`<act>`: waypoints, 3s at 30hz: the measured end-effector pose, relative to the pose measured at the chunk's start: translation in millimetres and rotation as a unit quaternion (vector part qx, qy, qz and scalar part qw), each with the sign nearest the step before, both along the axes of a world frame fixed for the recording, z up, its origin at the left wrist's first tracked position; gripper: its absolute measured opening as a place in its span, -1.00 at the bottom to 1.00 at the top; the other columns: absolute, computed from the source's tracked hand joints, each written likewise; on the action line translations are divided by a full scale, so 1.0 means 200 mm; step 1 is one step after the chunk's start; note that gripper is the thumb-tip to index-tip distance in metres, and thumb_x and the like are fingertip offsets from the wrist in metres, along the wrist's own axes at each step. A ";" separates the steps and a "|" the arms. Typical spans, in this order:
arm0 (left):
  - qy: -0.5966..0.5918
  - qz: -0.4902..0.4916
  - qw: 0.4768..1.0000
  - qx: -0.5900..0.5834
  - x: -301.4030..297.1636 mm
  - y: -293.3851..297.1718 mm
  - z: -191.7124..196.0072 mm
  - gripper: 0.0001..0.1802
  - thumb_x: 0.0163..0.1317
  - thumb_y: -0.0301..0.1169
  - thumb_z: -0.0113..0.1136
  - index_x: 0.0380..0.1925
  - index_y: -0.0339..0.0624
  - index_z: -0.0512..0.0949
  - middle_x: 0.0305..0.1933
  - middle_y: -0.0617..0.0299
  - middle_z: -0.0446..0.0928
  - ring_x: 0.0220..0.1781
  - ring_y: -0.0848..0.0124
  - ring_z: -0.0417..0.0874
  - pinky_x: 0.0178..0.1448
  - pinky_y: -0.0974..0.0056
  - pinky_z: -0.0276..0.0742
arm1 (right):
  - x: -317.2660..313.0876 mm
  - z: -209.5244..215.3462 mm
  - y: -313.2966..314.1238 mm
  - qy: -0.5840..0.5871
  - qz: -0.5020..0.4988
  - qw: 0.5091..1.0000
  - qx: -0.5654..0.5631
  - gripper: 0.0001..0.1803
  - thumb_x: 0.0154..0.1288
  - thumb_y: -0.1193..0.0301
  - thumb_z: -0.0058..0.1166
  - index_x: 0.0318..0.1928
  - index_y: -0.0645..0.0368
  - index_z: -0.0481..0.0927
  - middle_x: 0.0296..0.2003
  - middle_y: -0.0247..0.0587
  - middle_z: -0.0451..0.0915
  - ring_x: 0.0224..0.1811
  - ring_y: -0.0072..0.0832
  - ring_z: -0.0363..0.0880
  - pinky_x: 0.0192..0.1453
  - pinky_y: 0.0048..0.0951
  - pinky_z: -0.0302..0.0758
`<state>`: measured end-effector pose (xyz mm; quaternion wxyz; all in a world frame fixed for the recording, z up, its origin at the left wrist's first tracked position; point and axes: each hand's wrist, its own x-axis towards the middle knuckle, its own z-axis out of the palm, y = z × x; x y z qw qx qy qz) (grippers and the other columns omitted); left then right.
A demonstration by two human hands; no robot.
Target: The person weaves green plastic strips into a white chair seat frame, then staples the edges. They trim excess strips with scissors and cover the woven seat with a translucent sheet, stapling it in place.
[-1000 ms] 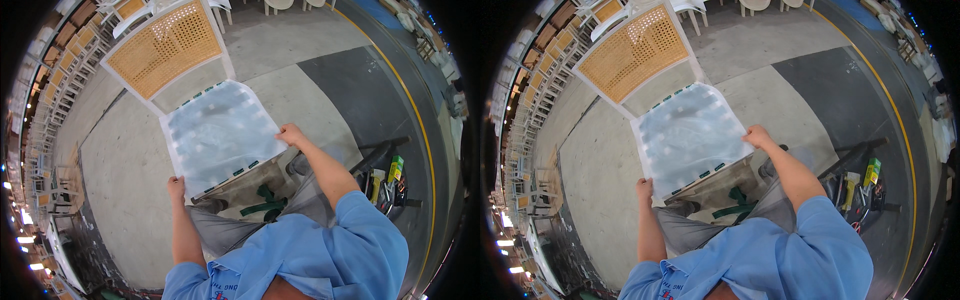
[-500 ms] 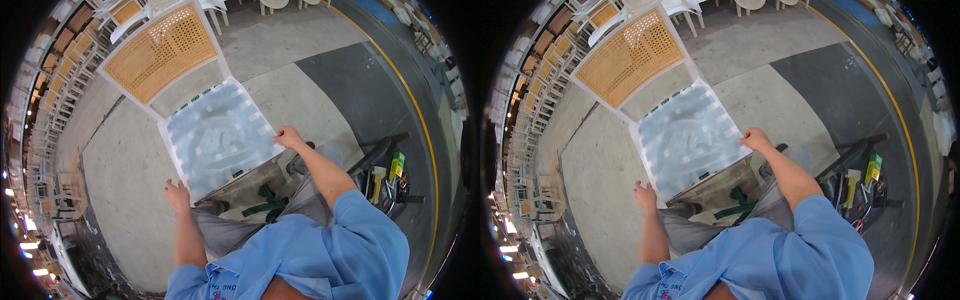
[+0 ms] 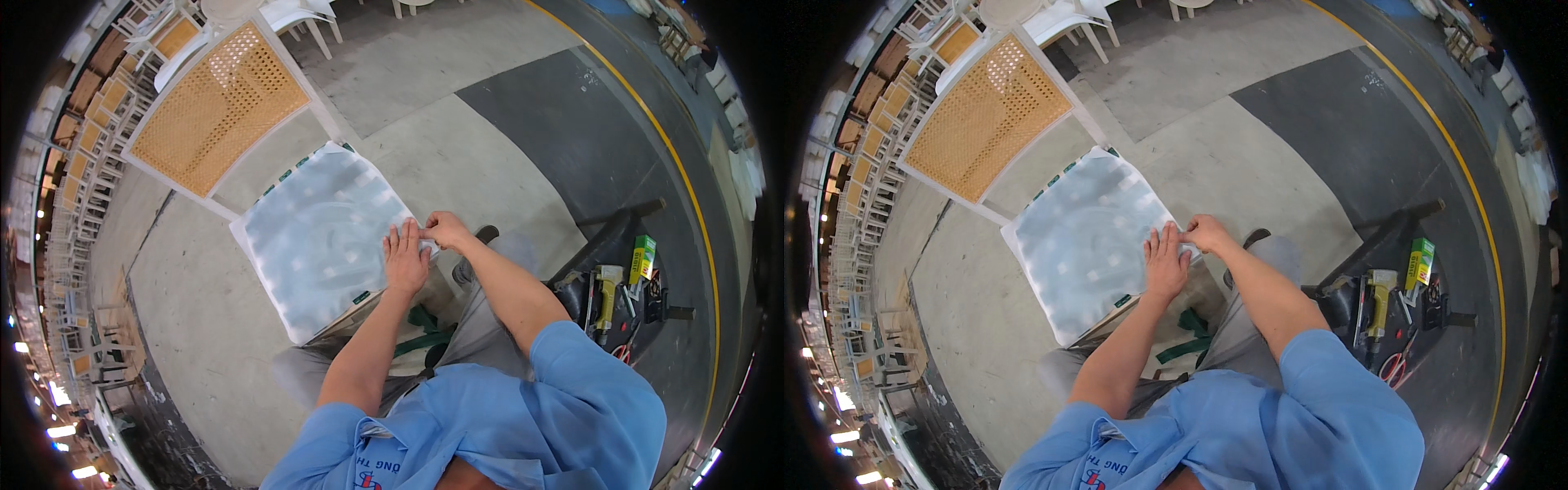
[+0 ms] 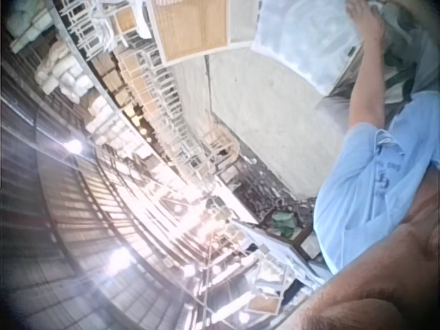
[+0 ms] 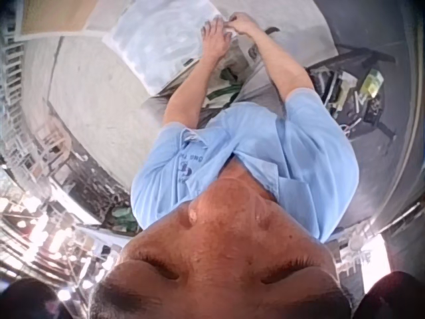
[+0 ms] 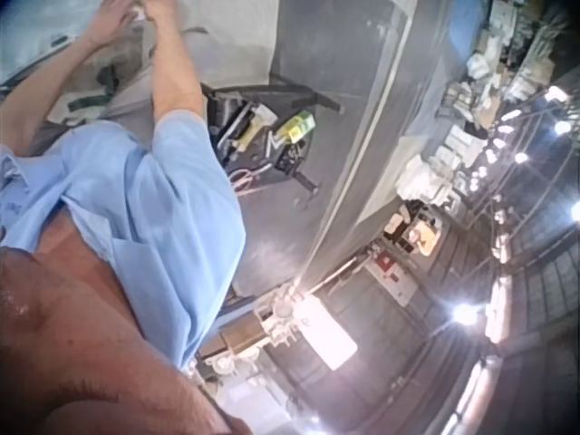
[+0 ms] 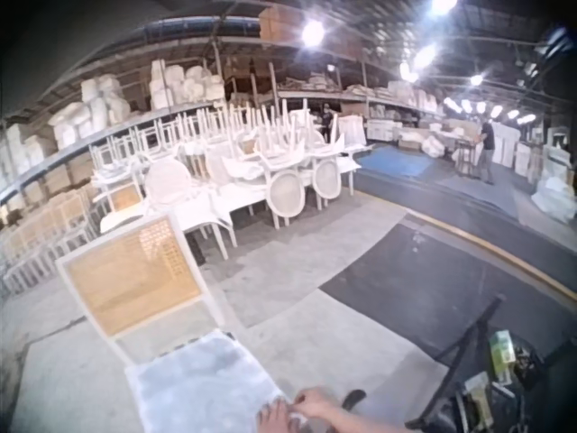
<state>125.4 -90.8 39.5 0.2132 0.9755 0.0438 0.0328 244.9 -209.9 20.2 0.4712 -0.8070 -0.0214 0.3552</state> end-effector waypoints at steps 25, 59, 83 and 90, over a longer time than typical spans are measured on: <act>0.004 0.028 0.999 -0.016 -0.02 0.02 -0.02 -0.20 0.34 -0.13 0.14 0.53 -0.12 0.15 0.62 0.16 0.12 0.65 -0.07 0.01 0.66 -0.13 -0.13 | -0.64 0.47 -2.02 -0.048 -0.303 0.930 -0.205 -0.57 0.02 0.54 0.36 -0.06 0.36 0.57 -0.24 -0.18 0.65 -0.30 -0.40 0.60 -0.17 -0.36 0.52; -0.022 0.042 0.996 -0.071 -0.06 0.06 -0.06 -0.18 0.30 -0.14 0.25 0.50 -0.06 0.18 0.59 0.23 0.17 0.64 0.04 0.05 0.66 -0.08 -0.07 | 0.19 0.68 -0.04 -0.136 0.566 0.807 -0.096 -0.22 0.07 0.43 0.44 0.35 -0.13 0.45 -0.06 0.01 0.71 -0.02 0.01 0.68 0.10 -0.15 0.58; 0.015 0.053 0.998 0.010 0.19 0.36 -0.12 -0.35 0.47 -0.18 -0.03 0.53 0.01 0.17 0.62 0.29 0.10 0.66 -0.02 -0.02 0.67 -0.14 -0.17 | 0.46 0.77 0.22 -0.163 0.555 0.810 -0.096 -0.22 0.06 0.53 0.43 0.33 -0.15 0.50 -0.11 -0.12 0.73 -0.13 -0.12 0.68 0.04 -0.24 0.57; 0.005 0.054 0.999 0.008 0.18 0.35 -0.12 -0.34 0.47 -0.16 -0.03 0.53 0.02 0.17 0.62 0.32 0.09 0.66 0.00 -0.02 0.67 -0.19 -0.19 | 0.50 0.68 0.29 -0.147 0.573 0.799 -0.107 -0.26 0.08 0.47 0.42 0.32 -0.16 0.49 -0.07 -0.06 0.73 -0.04 -0.02 0.68 0.10 -0.14 0.57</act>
